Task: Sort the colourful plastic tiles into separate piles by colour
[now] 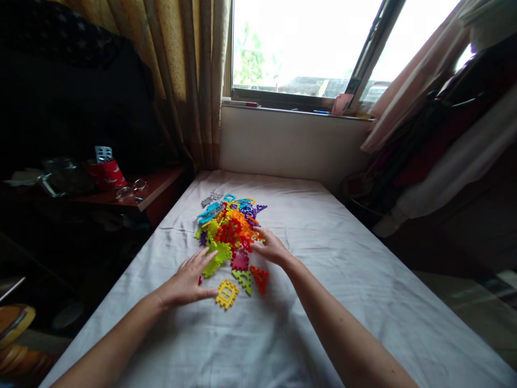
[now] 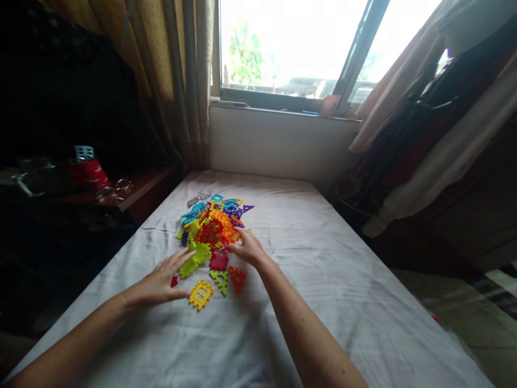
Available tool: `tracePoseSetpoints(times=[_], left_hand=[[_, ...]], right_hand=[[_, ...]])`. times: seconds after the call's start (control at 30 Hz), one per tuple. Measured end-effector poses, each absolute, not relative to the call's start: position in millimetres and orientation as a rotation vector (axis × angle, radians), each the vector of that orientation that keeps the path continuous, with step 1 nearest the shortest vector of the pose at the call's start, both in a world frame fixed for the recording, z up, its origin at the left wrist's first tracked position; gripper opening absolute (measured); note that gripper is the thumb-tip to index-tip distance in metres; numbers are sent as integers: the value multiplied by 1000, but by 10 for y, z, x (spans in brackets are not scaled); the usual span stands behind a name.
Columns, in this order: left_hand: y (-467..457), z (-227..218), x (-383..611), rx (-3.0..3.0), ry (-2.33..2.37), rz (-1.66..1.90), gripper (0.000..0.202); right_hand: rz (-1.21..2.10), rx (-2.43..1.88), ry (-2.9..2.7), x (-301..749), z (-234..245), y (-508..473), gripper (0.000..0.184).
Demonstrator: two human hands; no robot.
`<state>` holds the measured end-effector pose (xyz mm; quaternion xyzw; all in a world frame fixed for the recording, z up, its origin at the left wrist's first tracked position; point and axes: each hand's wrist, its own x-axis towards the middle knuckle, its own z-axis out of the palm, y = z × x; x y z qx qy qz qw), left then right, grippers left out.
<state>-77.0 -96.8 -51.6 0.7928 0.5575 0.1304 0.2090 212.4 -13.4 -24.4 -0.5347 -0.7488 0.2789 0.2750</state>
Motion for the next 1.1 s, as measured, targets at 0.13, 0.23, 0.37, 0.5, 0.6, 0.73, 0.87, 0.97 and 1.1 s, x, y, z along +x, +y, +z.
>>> tracePoseSetpoints(times=[0.13,0.23,0.37,0.5,0.6,0.73,0.87,0.97,1.1], left_hand=[[-1254,-702,-714,2323,1613,266,113],[-1254,-776,-565,2363,1682,312,111],[-1058,-857,-397,2436,1699,481,101],[-827,-888,-323,2460,1717,712,91],[-666,-838,-312,2458,1717,875,81],[-397,-707,-396,2315,1903,1030,72],[-55,-599,-565,2088,2143,891,83],[157,-568,-633,1944,2192,680,96],[243,-585,-618,1885,2048,646,93]], right_hand=[[695,-1410,-2254,2279,-385,-583,75],[604,-1387,-2467,2245,-470,-810,104],[416,-1304,-2484,2078,-534,-805,86],[354,-1287,-2339,1909,-529,-530,57],[366,-1314,-2181,1858,-530,-291,49],[363,-1416,-1940,1912,-524,-16,41],[362,-1664,-1789,2020,-448,207,48],[406,-1940,-1667,1980,-381,351,62],[544,-1959,-1682,1646,-296,498,68]])
